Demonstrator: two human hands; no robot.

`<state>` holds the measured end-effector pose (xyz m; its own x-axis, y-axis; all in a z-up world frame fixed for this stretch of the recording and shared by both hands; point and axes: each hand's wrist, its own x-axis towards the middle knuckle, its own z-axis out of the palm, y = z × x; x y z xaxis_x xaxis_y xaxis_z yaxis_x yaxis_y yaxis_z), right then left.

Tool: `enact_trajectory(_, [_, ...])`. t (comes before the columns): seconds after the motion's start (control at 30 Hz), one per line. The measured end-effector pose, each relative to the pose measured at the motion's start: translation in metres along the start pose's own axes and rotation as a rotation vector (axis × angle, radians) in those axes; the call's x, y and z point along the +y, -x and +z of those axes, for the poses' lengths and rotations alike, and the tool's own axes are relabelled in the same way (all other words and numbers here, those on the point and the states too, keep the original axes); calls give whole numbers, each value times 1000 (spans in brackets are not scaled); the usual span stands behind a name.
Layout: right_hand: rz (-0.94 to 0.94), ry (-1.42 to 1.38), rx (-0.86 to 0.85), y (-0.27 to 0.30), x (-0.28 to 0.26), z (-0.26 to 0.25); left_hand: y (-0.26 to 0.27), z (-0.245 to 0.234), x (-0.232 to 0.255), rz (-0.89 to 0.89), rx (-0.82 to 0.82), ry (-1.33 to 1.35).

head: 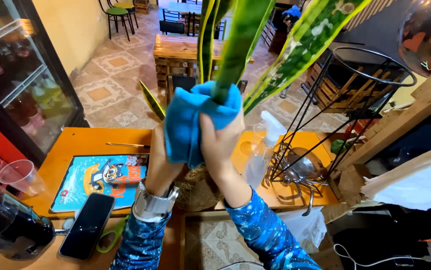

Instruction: Wiping the leaves of a houseplant with a cloth.

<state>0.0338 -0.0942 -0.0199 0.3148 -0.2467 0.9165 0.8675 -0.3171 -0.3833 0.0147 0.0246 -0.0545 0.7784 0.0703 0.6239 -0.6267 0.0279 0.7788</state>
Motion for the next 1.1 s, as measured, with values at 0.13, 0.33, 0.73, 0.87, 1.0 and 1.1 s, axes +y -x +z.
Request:
enact_trajectory(0.13, [45,-29,-34,5,14,-3,-8,3,22,58,80,3])
enact_trajectory(0.33, [70,89,-64,28,21,-4,-3,9,53,194,214,-190])
enact_trajectory(0.73, [204,266,-281,90,40,0,-9,30,34,373,157,-529])
enact_trajectory(0.87, [112,438,-327,109,57,1,-10,31,12,225,194,-518])
enact_trajectory(1.0, [190,373,-320,117,58,-10,-10,26,10,274,173,-547])
enact_trajectory(1.1, [266,169,-252,100,49,-21,-13,23,8,314,168,-538])
